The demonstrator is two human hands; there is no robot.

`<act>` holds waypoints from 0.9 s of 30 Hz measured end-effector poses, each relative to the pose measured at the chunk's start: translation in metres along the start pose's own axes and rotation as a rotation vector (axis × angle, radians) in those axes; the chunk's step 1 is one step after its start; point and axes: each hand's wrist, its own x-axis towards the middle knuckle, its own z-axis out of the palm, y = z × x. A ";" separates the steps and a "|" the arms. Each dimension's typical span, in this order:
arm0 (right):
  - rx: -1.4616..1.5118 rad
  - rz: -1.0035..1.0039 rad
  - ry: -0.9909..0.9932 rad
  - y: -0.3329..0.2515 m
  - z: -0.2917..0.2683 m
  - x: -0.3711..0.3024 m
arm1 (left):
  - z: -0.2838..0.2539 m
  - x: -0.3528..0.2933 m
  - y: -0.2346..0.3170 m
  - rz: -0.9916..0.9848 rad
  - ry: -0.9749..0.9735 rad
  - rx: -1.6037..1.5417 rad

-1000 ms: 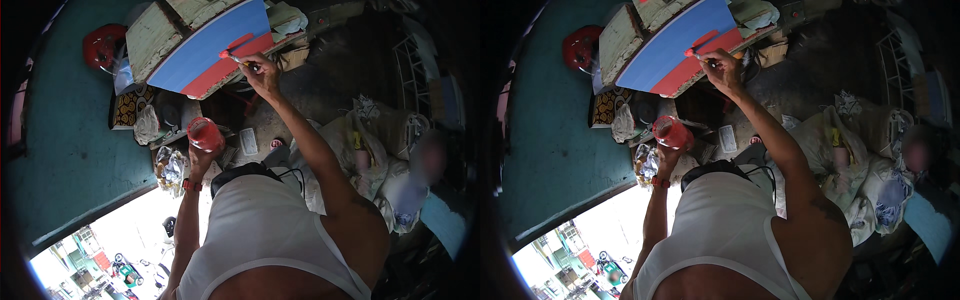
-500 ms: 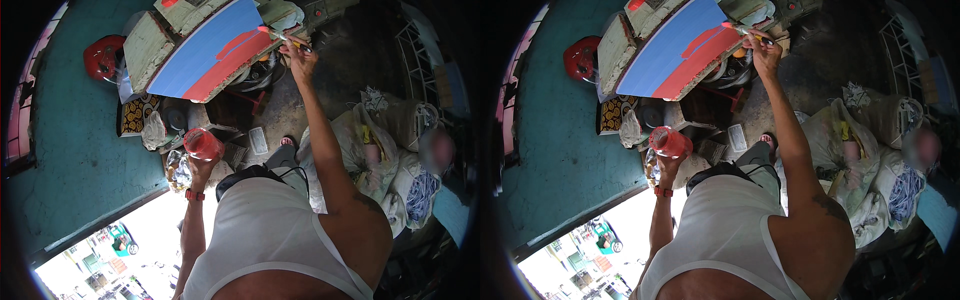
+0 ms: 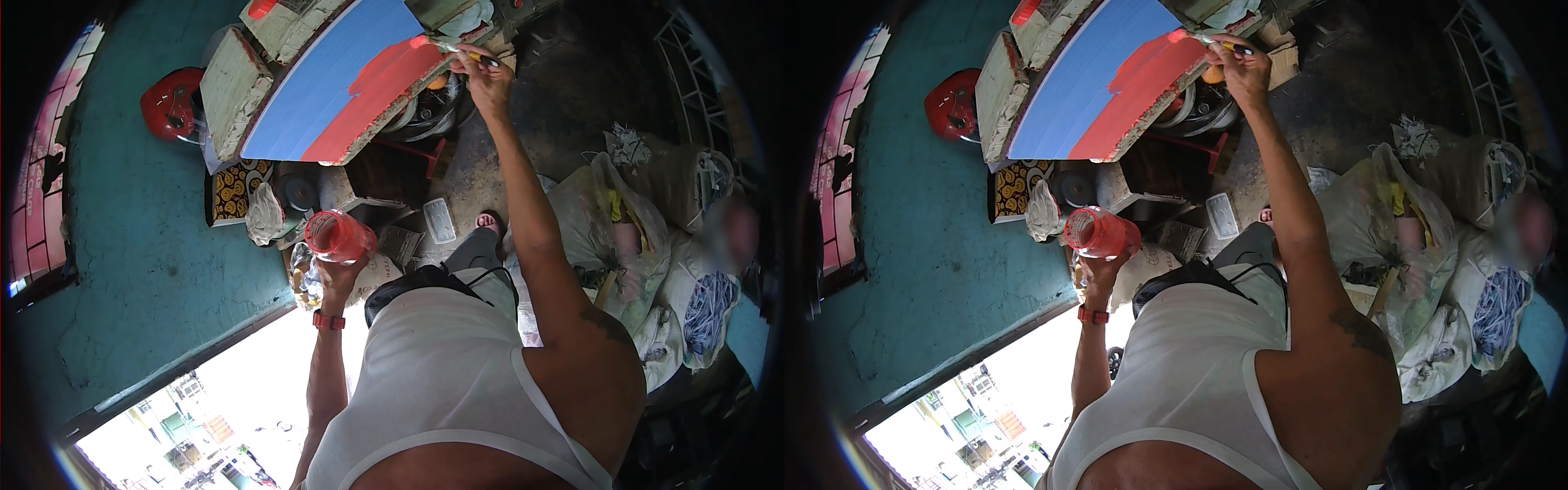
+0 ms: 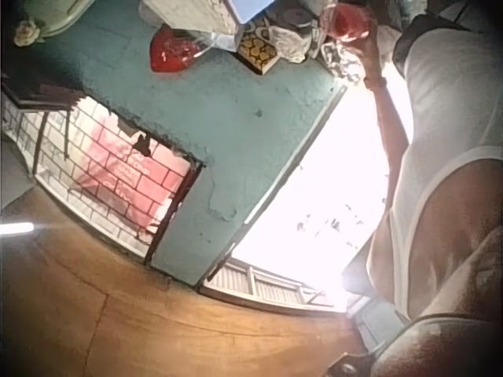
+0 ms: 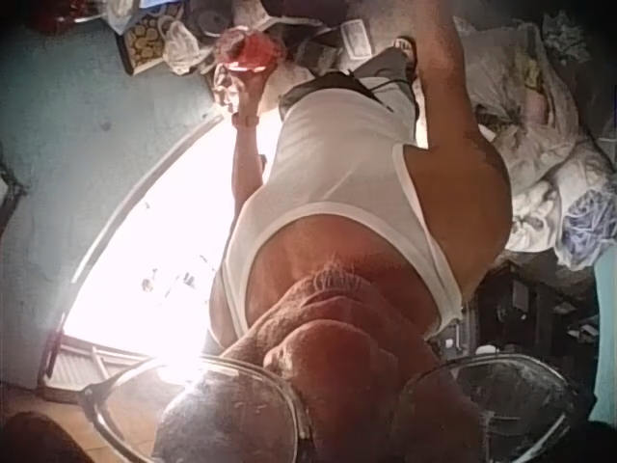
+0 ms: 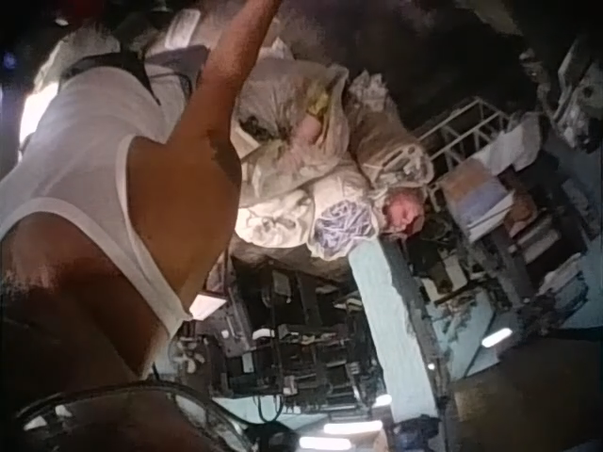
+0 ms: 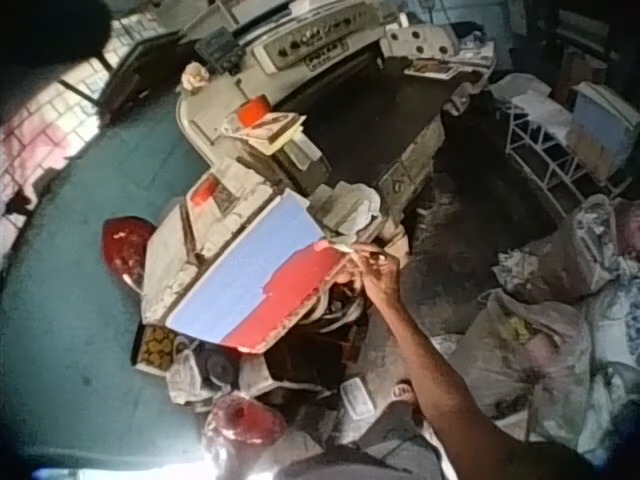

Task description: Painting a red stripe on a wooden sign or box using a paintbrush.

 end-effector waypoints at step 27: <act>-0.006 0.056 -0.167 0.002 0.033 -0.026 | 0.009 -0.016 0.006 0.050 0.017 -0.051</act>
